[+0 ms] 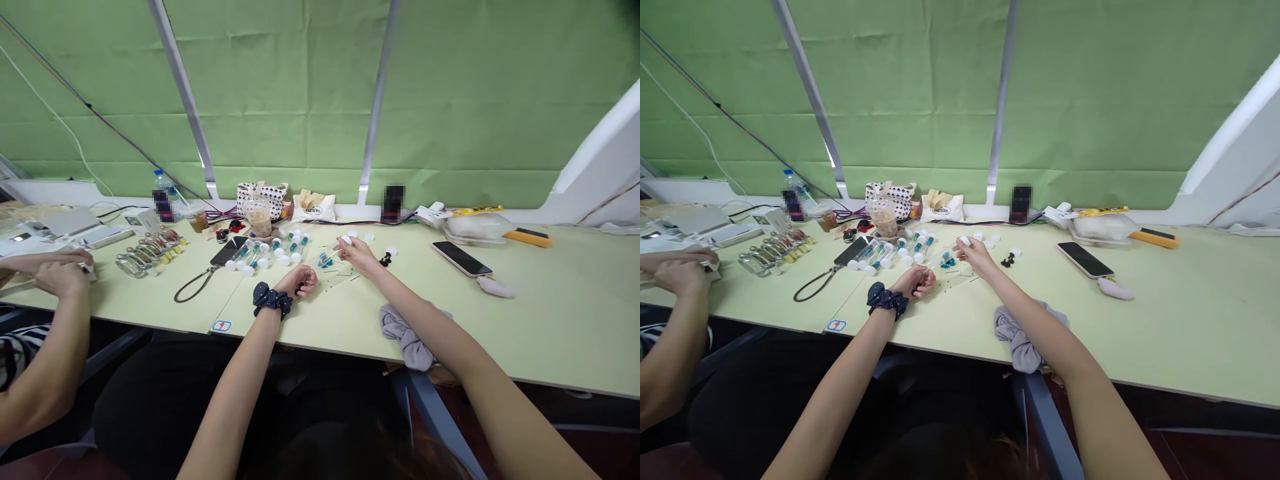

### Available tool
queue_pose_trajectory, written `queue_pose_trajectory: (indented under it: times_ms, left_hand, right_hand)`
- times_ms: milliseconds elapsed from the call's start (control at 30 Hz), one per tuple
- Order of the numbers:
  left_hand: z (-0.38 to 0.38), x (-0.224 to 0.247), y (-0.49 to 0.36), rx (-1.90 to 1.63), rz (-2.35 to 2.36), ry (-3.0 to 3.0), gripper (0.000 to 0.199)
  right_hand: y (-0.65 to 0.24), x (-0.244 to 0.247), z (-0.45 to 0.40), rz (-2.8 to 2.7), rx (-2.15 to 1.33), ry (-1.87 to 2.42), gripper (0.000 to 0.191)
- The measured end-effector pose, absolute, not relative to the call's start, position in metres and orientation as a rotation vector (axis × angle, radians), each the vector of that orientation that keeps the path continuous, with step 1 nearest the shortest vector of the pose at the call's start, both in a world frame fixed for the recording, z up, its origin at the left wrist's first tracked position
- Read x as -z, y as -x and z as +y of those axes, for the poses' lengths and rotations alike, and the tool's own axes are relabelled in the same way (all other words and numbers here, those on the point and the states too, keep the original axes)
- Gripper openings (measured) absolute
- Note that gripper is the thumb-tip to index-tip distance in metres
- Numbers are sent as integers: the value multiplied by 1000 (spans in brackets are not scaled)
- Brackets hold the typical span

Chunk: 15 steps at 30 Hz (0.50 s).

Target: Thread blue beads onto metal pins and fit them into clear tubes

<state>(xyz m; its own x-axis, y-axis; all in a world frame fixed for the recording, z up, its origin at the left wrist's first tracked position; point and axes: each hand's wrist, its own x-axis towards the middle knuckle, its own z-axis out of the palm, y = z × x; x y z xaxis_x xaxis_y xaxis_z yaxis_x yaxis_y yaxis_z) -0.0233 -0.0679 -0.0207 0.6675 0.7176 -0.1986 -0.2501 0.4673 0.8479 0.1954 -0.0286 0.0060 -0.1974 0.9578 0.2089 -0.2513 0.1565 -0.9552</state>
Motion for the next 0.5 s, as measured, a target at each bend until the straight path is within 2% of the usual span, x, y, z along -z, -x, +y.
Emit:
queue_pose_trajectory:
  times_ms: [200,333,500]
  left_hand:
    - [-70,20,26,-575,570,-975,24]
    - [-73,19,24,-540,610,-1028,20]
    - [-78,22,21,-688,617,-1134,35]
  right_hand:
    - [-199,-3,-24,-1213,-1156,848,38]
    - [-195,-1,-27,-1329,-1329,800,39]
    - [-187,-2,-33,-1363,-1440,755,41]
